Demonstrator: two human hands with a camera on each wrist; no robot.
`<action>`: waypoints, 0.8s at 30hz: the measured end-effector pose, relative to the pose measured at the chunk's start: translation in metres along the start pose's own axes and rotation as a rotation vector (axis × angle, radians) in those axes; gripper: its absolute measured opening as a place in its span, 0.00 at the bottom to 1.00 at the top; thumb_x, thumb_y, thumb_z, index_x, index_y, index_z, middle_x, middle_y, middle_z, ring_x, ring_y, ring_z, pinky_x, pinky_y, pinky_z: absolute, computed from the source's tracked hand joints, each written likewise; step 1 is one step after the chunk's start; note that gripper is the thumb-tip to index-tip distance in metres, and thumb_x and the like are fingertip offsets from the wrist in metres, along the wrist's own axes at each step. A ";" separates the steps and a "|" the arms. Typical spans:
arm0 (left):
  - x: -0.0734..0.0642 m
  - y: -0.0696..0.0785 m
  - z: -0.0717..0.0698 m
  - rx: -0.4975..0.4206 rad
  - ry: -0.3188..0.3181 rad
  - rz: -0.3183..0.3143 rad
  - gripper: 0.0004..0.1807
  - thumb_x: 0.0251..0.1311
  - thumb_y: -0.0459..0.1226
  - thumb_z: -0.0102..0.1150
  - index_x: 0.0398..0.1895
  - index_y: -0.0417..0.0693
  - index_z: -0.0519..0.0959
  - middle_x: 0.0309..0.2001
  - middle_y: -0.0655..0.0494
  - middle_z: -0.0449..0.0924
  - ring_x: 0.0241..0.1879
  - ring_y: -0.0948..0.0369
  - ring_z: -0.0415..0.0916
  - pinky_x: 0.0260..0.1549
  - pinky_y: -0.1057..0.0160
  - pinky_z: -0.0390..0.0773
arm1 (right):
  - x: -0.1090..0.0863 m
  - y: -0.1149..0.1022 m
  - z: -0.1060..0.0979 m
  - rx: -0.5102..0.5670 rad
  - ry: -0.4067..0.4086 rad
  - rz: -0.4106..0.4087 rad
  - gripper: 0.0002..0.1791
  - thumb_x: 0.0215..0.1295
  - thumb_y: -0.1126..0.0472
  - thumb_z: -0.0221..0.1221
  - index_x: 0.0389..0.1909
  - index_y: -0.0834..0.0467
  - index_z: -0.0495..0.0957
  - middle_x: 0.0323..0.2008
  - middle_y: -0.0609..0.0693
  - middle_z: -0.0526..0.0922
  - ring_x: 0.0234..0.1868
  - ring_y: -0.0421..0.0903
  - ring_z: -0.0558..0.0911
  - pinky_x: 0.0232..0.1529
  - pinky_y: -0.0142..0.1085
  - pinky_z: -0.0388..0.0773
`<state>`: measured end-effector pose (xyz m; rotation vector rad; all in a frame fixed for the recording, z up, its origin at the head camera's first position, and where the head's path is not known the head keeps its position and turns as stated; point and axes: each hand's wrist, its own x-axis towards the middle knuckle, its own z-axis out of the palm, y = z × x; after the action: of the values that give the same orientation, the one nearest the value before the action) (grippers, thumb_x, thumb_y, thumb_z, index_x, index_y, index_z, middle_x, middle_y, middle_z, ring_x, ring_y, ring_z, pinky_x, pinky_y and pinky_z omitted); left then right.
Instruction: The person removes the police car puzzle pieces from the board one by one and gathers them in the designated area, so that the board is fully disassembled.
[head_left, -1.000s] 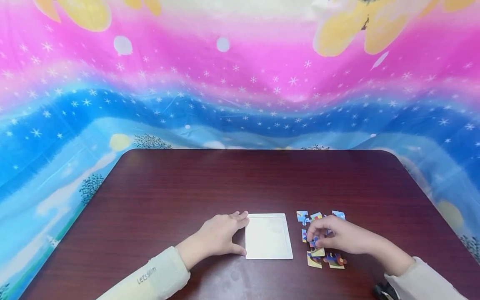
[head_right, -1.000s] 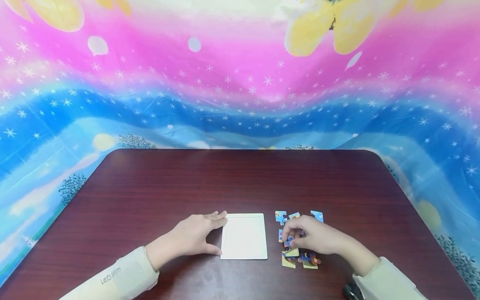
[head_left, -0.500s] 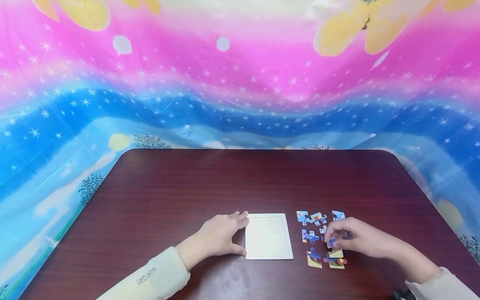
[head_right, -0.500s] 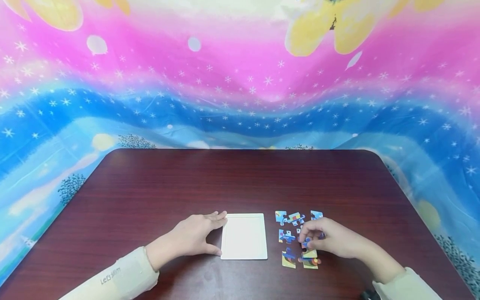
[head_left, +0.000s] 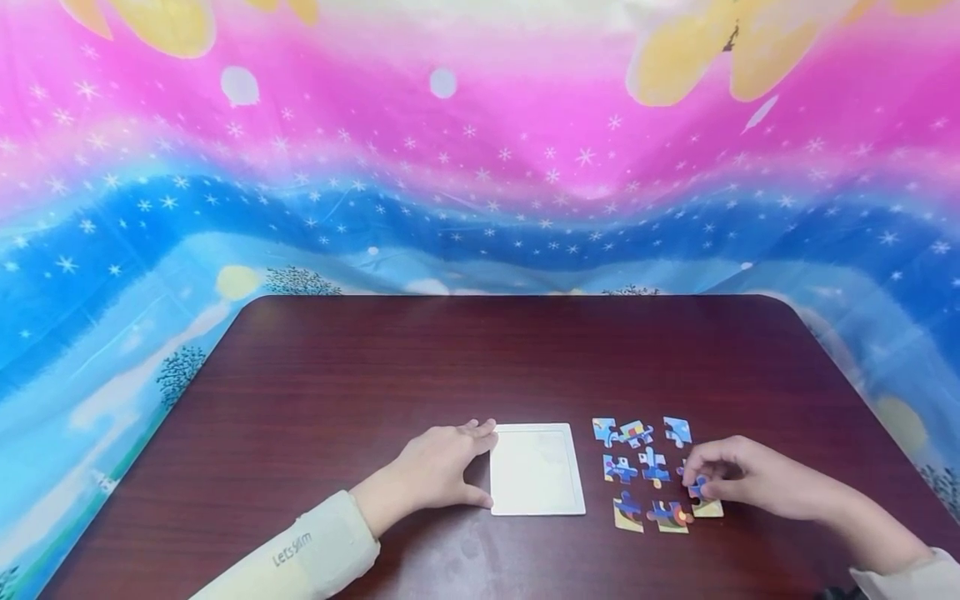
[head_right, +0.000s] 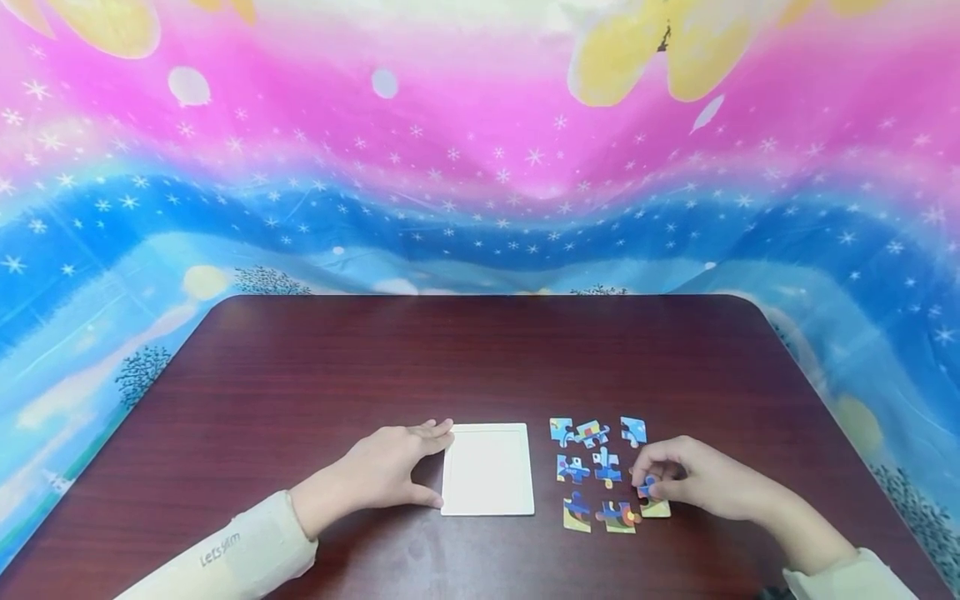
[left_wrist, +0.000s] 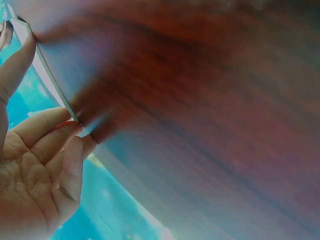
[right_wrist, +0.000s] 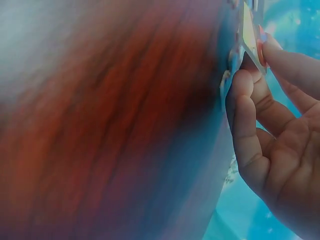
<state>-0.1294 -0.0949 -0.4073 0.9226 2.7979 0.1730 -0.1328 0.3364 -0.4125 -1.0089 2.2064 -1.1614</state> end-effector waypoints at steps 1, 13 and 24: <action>0.000 0.000 0.000 -0.001 -0.002 -0.001 0.45 0.48 0.61 0.71 0.68 0.52 0.73 0.72 0.56 0.68 0.69 0.57 0.70 0.60 0.55 0.78 | -0.002 0.001 0.000 -0.002 0.004 -0.001 0.11 0.69 0.72 0.55 0.43 0.54 0.80 0.38 0.50 0.85 0.36 0.39 0.84 0.31 0.32 0.78; 0.000 0.001 -0.001 -0.003 -0.001 0.001 0.45 0.48 0.61 0.71 0.68 0.51 0.73 0.72 0.56 0.68 0.69 0.57 0.70 0.62 0.55 0.76 | -0.016 0.004 -0.001 0.076 -0.023 0.058 0.11 0.69 0.73 0.54 0.43 0.57 0.79 0.34 0.53 0.84 0.34 0.39 0.83 0.28 0.33 0.77; 0.000 0.001 -0.002 -0.006 0.006 0.002 0.44 0.48 0.60 0.71 0.67 0.50 0.74 0.71 0.55 0.68 0.69 0.56 0.70 0.61 0.54 0.77 | -0.013 -0.004 0.004 -0.026 0.026 0.114 0.06 0.67 0.70 0.58 0.42 0.58 0.79 0.28 0.45 0.82 0.26 0.35 0.76 0.23 0.31 0.72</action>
<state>-0.1288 -0.0942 -0.4045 0.9253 2.8008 0.1844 -0.1205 0.3427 -0.4111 -0.8705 2.2724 -1.1041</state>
